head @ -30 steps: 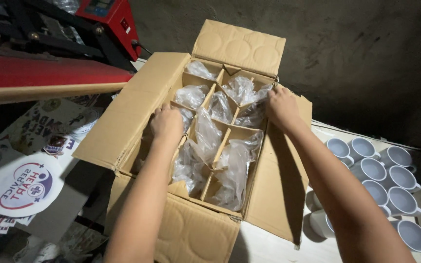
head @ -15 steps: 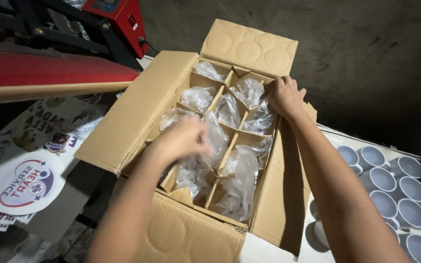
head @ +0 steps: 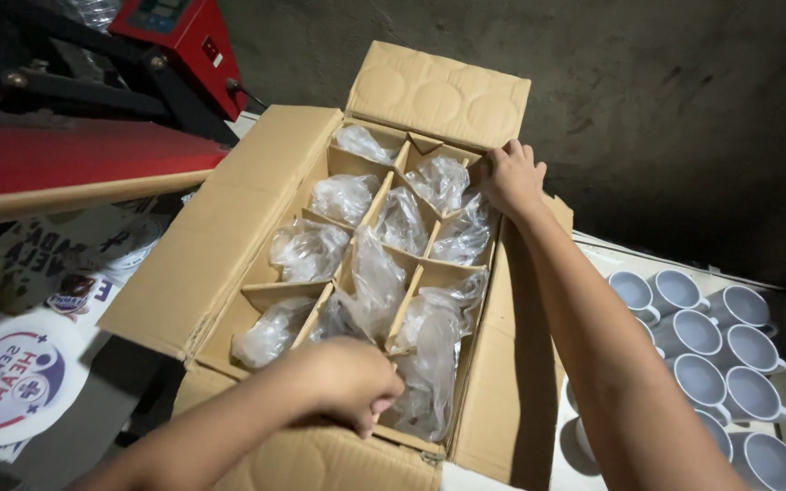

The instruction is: Unpacking white mugs from a cardboard box and removing their plastic wrappers.

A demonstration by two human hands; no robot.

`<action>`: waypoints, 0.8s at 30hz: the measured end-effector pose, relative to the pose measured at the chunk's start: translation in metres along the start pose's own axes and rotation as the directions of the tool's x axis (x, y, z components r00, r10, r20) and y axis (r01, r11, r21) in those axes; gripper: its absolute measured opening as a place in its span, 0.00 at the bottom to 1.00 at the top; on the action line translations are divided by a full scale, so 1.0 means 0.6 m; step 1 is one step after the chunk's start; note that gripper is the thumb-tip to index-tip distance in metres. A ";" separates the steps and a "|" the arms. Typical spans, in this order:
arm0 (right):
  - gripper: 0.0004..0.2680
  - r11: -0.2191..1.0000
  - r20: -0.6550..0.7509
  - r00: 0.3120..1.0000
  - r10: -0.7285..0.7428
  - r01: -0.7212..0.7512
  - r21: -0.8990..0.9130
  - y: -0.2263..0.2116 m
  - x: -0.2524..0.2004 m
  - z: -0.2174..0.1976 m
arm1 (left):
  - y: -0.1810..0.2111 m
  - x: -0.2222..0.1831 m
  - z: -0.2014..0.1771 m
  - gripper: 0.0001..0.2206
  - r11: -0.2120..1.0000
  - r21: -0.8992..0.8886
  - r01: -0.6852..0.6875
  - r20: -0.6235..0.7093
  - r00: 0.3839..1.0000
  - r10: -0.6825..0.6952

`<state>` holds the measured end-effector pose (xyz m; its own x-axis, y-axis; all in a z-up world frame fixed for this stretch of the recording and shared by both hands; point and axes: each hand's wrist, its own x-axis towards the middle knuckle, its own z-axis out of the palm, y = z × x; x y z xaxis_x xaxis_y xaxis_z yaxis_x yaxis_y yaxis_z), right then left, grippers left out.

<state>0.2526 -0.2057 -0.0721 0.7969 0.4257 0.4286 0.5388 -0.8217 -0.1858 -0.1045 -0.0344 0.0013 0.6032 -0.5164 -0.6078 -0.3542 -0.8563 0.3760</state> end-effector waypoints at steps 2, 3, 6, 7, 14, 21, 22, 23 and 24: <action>0.10 1.000 -0.031 0.999 -0.018 0.018 -0.019 0.008 0.007 0.006 | 0.007 -0.005 0.007 0.19 0.992 0.122 -0.023 -0.087 0.996 0.034; 0.08 0.999 -0.051 0.998 -0.041 0.039 -0.032 0.009 0.002 0.014 | 0.013 -0.009 0.017 0.20 0.972 0.234 -0.034 -0.165 0.983 0.074; 0.09 0.987 -0.071 0.990 -0.118 0.109 -0.117 0.011 0.006 0.016 | 0.019 -0.017 0.022 0.15 0.984 0.176 0.028 -0.137 0.991 -0.004; 0.09 0.987 -0.077 0.990 -0.118 0.109 -0.118 0.018 0.010 0.026 | 0.025 -0.013 0.038 0.15 0.983 0.181 0.029 -0.140 0.990 -0.004; 0.08 0.988 0.004 0.997 -0.079 0.079 -0.129 0.022 0.018 0.034 | 0.044 -0.019 0.094 0.07 0.954 0.281 0.103 -0.263 0.964 -0.027; 0.16 0.999 0.025 1.000 0.013 -0.014 0.047 -0.004 0.013 -0.013 | 0.046 -0.044 0.097 0.03 0.930 0.367 0.014 -0.373 0.918 0.133; 0.16 0.999 0.020 1.000 0.010 -0.011 0.048 0.008 0.020 0.003 | 0.043 -0.045 0.097 0.03 0.929 0.369 0.018 -0.376 0.917 0.131; 0.11 0.996 -0.013 1.000 0.021 -0.020 0.084 0.020 0.024 0.021 | 0.041 -0.047 0.100 0.04 0.928 0.374 -0.008 -0.404 0.899 0.170; 0.06 0.992 -0.046 0.998 0.033 -0.027 0.121 0.033 0.028 0.039 | 0.039 -0.048 0.103 0.04 0.925 0.379 -0.034 -0.431 0.878 0.208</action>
<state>0.2829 -0.2058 -0.0890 0.8006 0.3807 0.4627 0.5462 -0.7811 -0.3025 -0.1743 -0.0405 -0.0157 0.7637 -0.6270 -0.1540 -0.6187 -0.7789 0.1032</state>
